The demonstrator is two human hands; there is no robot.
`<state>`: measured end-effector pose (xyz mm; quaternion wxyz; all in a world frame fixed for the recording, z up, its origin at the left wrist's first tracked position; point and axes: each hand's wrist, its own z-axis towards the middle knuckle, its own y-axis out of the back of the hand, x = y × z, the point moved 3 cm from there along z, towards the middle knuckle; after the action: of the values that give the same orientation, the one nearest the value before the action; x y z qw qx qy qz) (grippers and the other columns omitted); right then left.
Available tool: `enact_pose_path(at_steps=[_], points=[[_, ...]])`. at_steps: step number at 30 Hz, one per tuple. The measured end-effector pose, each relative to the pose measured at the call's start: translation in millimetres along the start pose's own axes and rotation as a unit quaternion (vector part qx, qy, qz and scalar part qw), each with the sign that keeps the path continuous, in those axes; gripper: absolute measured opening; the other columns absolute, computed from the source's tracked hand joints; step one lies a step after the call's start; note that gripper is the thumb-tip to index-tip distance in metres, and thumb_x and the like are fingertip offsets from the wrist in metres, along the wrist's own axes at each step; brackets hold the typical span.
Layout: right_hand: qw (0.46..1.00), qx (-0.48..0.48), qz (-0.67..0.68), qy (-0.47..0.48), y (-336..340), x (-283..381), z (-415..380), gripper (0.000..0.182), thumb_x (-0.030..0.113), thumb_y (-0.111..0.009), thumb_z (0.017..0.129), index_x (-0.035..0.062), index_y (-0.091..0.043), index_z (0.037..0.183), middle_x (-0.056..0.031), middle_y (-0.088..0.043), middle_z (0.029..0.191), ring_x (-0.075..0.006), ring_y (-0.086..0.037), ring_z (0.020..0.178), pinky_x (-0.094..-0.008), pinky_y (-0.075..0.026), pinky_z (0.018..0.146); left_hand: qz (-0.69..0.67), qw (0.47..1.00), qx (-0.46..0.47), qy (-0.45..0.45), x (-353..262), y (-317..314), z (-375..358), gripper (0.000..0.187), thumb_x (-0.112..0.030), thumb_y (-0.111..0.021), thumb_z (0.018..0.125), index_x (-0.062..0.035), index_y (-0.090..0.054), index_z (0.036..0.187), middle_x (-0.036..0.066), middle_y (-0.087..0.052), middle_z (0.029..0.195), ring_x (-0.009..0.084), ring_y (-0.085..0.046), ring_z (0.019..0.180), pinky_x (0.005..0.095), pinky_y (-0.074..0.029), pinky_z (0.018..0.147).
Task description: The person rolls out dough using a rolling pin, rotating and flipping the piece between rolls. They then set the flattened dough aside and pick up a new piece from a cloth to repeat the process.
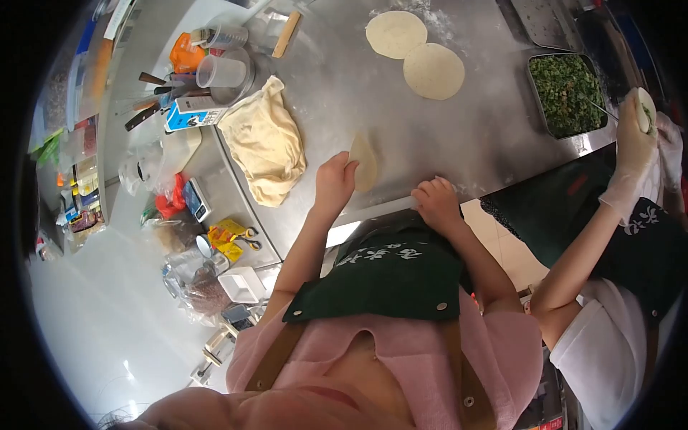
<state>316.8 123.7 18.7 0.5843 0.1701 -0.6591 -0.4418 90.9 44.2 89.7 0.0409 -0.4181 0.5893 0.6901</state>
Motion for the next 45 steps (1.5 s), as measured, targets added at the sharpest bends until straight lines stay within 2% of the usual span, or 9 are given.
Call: enact_pose_path(at_steps=[9, 11, 13, 17, 25, 34, 38, 39, 45], points=[[0.992, -0.054, 0.004, -0.118, 31, -24, -29, 0.033, 0.02, -0.077, 0.067, 0.0106, -0.06, 0.094, -0.0071, -0.057, 0.095, -0.0296, -0.055, 0.092, -0.0438, -0.042, 0.081, -0.044, 0.99, 0.107, -0.075, -91, -42, 134, 0.015, -0.013, -0.062, 0.084, 0.0016, -0.058, 0.086, 0.023, -0.06, 0.078, 0.044, -0.057, 0.076, 0.0491, -0.045, 0.065], [0.987, -0.079, 0.002, -0.139, 35, -24, -36, 0.032, 0.021, -0.076, 0.068, 0.0106, -0.061, 0.094, -0.0075, -0.057, 0.095, -0.03, -0.055, 0.09, -0.0445, -0.043, 0.079, -0.077, 0.982, 0.028, -0.171, -91, -70, 191, 0.02, -0.016, -0.064, 0.083, 0.0016, -0.061, 0.092, 0.025, -0.062, 0.083, 0.0431, -0.059, 0.082, 0.0478, -0.046, 0.07], [0.983, -0.113, -0.017, -0.14, 35, -27, -41, 0.033, 0.021, -0.076, 0.068, 0.0103, -0.06, 0.095, -0.0079, -0.057, 0.095, -0.03, -0.056, 0.09, -0.0446, -0.043, 0.078, -0.016, 0.989, 0.07, -0.131, -108, -74, 250, 0.024, -0.014, -0.065, 0.083, 0.0003, -0.063, 0.103, 0.024, -0.065, 0.095, 0.0411, -0.062, 0.092, 0.0495, -0.048, 0.079], [0.979, -0.122, -0.017, -0.165, 32, -23, -51, 0.035, 0.023, -0.075, 0.07, 0.0094, -0.06, 0.099, -0.01, -0.058, 0.098, -0.032, -0.057, 0.092, -0.0434, -0.044, 0.079, -0.037, 0.986, -0.071, -0.148, -81, -75, 312, 0.033, -0.018, -0.07, 0.081, -0.0021, -0.062, 0.11, 0.02, -0.065, 0.099, 0.0385, -0.062, 0.092, 0.0451, -0.05, 0.08], [0.967, -0.067, 0.073, -0.233, 5, -25, -53, 0.035, 0.031, -0.068, 0.082, 0.0061, -0.055, 0.103, -0.0136, -0.059, 0.093, -0.036, -0.06, 0.085, -0.0447, -0.047, 0.07, -0.114, 0.987, -0.081, -0.078, 56, -14, 117, 0.021, -0.007, -0.065, 0.086, 0.0014, -0.063, 0.106, 0.015, -0.064, 0.094, 0.0256, -0.066, 0.082, 0.0317, -0.056, 0.07], [0.948, -0.026, 0.17, -0.268, -51, -15, 8, 0.043, 0.038, -0.065, 0.086, 0.0005, -0.059, 0.107, -0.0232, -0.066, 0.088, -0.0405, -0.064, 0.085, -0.0473, -0.049, 0.075, -0.046, 0.921, -0.284, 0.261, 199, 35, -153, 0.018, -0.008, -0.067, 0.085, 0.0034, -0.064, 0.099, 0.014, -0.066, 0.089, 0.0206, -0.064, 0.072, 0.0319, -0.052, 0.065], [0.952, -0.027, 0.161, -0.258, -68, 12, 36, 0.041, 0.038, -0.065, 0.085, 0.0011, -0.062, 0.103, -0.0221, -0.066, 0.08, -0.0417, -0.065, 0.08, -0.0472, -0.049, 0.072, -0.143, 0.863, -0.3, 0.38, 233, 30, -193, 0.04, -0.011, -0.072, 0.081, 0.003, -0.055, 0.114, 0.017, -0.059, 0.107, 0.0214, -0.062, 0.076, 0.0318, -0.052, 0.069], [0.956, -0.005, 0.116, -0.269, -71, 16, 39, 0.041, 0.032, -0.066, 0.086, -0.0027, -0.061, 0.107, -0.0235, -0.067, 0.086, -0.0382, -0.067, 0.081, -0.0421, -0.051, 0.072, -0.126, 0.874, -0.299, 0.362, 235, 31, -194, 0.043, -0.011, -0.073, 0.08, 0.003, -0.054, 0.116, 0.017, -0.057, 0.11, 0.0233, -0.062, 0.079, 0.0332, -0.052, 0.07], [0.964, -0.002, -0.02, -0.266, -88, 14, 38, 0.043, 0.036, -0.066, 0.086, -0.0043, -0.06, 0.098, -0.0252, -0.065, 0.079, -0.0412, -0.065, 0.077, -0.0446, -0.05, 0.067, 0.149, 0.942, -0.268, 0.136, 210, 60, -156, 0.06, -0.014, -0.078, 0.07, -0.0032, -0.052, 0.122, 0.021, -0.051, 0.119, 0.0388, -0.051, 0.109, 0.0449, -0.044, 0.089]])
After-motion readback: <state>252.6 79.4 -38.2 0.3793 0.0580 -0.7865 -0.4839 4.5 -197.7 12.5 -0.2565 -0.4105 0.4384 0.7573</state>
